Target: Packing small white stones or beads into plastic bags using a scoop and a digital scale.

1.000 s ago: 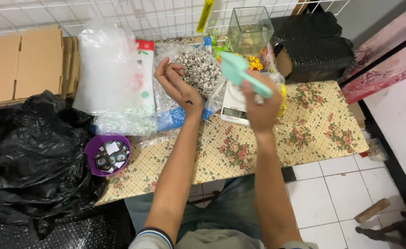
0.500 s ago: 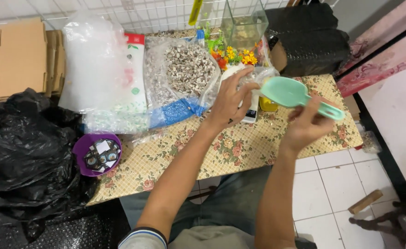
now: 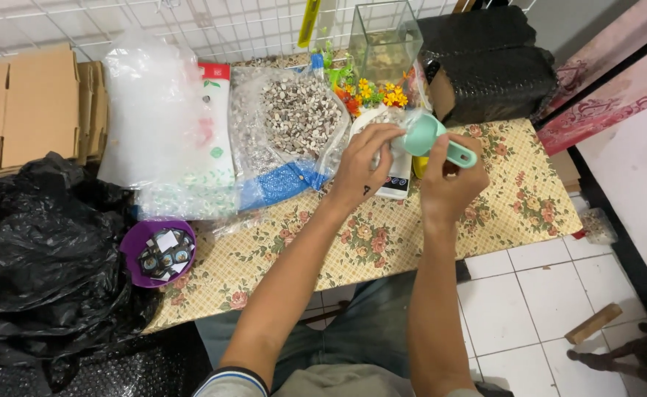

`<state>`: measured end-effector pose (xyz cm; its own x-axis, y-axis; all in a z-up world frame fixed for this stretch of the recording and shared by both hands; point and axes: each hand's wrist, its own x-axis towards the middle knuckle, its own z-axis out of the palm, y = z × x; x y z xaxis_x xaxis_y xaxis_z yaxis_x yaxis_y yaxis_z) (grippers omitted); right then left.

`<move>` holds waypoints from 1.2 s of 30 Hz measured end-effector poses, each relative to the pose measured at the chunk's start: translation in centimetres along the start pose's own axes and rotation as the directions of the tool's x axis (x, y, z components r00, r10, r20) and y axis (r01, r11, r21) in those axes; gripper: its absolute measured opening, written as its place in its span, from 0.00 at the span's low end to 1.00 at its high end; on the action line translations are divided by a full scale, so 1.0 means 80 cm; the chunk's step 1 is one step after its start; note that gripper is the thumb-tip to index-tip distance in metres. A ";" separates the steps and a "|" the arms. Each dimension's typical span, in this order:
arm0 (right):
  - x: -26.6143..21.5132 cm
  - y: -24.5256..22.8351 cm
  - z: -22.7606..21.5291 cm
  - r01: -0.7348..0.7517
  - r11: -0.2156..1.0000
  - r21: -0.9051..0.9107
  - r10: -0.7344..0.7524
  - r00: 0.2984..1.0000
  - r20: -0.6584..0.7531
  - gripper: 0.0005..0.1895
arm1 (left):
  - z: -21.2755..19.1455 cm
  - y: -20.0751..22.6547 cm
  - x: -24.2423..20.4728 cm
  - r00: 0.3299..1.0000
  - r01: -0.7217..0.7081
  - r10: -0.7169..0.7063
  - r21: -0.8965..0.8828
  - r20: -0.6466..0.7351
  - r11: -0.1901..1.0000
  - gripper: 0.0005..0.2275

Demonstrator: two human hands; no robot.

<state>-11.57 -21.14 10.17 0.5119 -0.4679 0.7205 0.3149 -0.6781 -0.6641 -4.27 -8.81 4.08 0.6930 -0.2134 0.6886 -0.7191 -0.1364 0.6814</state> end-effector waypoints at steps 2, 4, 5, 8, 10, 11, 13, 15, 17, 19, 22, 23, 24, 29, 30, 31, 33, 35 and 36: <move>0.003 0.005 0.002 0.050 0.999 0.000 -0.050 0.998 0.045 0.08 | -0.014 0.017 0.006 1.000 0.023 -0.024 0.100 0.008 0.995 0.18; 0.008 0.005 0.000 0.100 0.995 0.002 -0.100 0.991 0.088 0.08 | -0.030 0.039 0.013 0.999 0.044 -0.048 0.199 0.015 0.979 0.19; 0.012 0.001 -0.001 0.138 0.990 0.019 -0.140 0.980 0.139 0.08 | -0.038 0.052 0.016 0.993 0.097 -0.111 0.233 0.047 0.968 0.20; 0.016 0.004 -0.004 0.205 0.975 0.083 -0.218 0.953 0.212 0.08 | -0.039 0.056 0.013 0.973 0.172 -0.201 0.234 0.110 0.957 0.24; 0.016 0.009 -0.001 0.234 0.963 0.134 -0.260 0.937 0.234 0.07 | -0.032 0.036 0.005 0.964 0.196 -0.227 0.205 0.141 0.959 0.26; 0.014 0.012 0.001 0.238 0.958 0.160 -0.271 0.935 0.229 0.07 | -0.029 0.022 0.000 0.962 0.201 -0.231 0.194 0.148 0.960 0.27; 0.011 0.018 0.009 0.245 0.952 0.185 -0.283 0.933 0.223 0.08 | -0.026 0.010 0.000 0.960 0.204 -0.233 0.181 0.155 0.962 0.27; 0.000 0.025 0.019 0.241 0.953 0.181 -0.272 0.947 0.170 0.07 | -0.030 0.013 0.002 0.957 0.203 -0.232 0.164 0.176 0.965 0.29; -0.003 0.023 0.027 0.247 0.955 0.162 -0.270 0.953 0.136 0.08 | -0.029 0.005 0.003 0.964 0.189 -0.213 0.157 0.158 0.969 0.29; -0.012 0.024 0.029 0.246 0.960 0.131 -0.259 0.960 0.103 0.09 | -0.028 -0.001 -0.002 0.968 0.177 -0.199 0.143 0.152 0.974 0.30; -0.017 0.022 0.032 0.020 0.994 0.107 -0.020 1.000 -0.001 0.11 | -0.025 -0.010 -0.001 0.983 0.116 -0.135 0.154 0.121 0.981 0.29; -0.019 0.016 0.032 -0.112 0.980 0.167 0.118 0.993 -0.022 0.10 | -0.024 -0.011 0.000 0.986 0.096 -0.117 0.167 0.121 0.981 0.30; -0.021 0.011 0.032 -0.240 0.944 0.227 0.254 0.966 -0.035 0.09 | -0.024 -0.012 0.000 0.988 0.076 -0.099 0.179 0.121 0.981 0.31; -0.028 0.013 0.034 -0.367 0.819 0.441 0.419 0.908 -0.023 0.10 | -0.036 0.013 0.006 0.989 0.020 -0.050 0.209 0.141 0.978 0.33; -0.029 0.010 0.036 -0.386 0.787 0.481 0.437 0.899 0.007 0.10 | -0.035 0.009 0.006 0.989 0.007 -0.038 0.211 0.145 0.977 0.33; -0.029 0.011 0.035 -0.386 0.787 0.481 0.437 0.899 0.005 0.10 | -0.032 0.007 0.006 0.989 0.006 -0.037 0.211 0.146 0.978 0.33; -0.031 0.012 0.035 -0.405 0.768 0.496 0.458 0.889 0.017 0.10 | -0.031 0.002 0.003 0.983 0.011 -0.058 0.260 0.174 0.966 0.30; -0.029 0.010 0.033 -0.466 0.709 0.529 0.536 0.844 0.023 0.09 | -0.028 0.000 0.003 0.981 -0.033 -0.037 0.353 0.190 0.935 0.28; -0.028 0.010 0.031 -0.520 0.647 0.557 0.610 0.792 0.031 0.08 | -0.025 -0.001 0.002 0.978 -0.076 -0.018 0.438 0.206 0.896 0.26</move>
<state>-10.47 -19.22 7.55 0.6222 -0.7664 0.1597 0.3831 0.1202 -0.9159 -4.01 -6.91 4.64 0.6803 -0.4061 0.6102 -0.7194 -0.5294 0.4497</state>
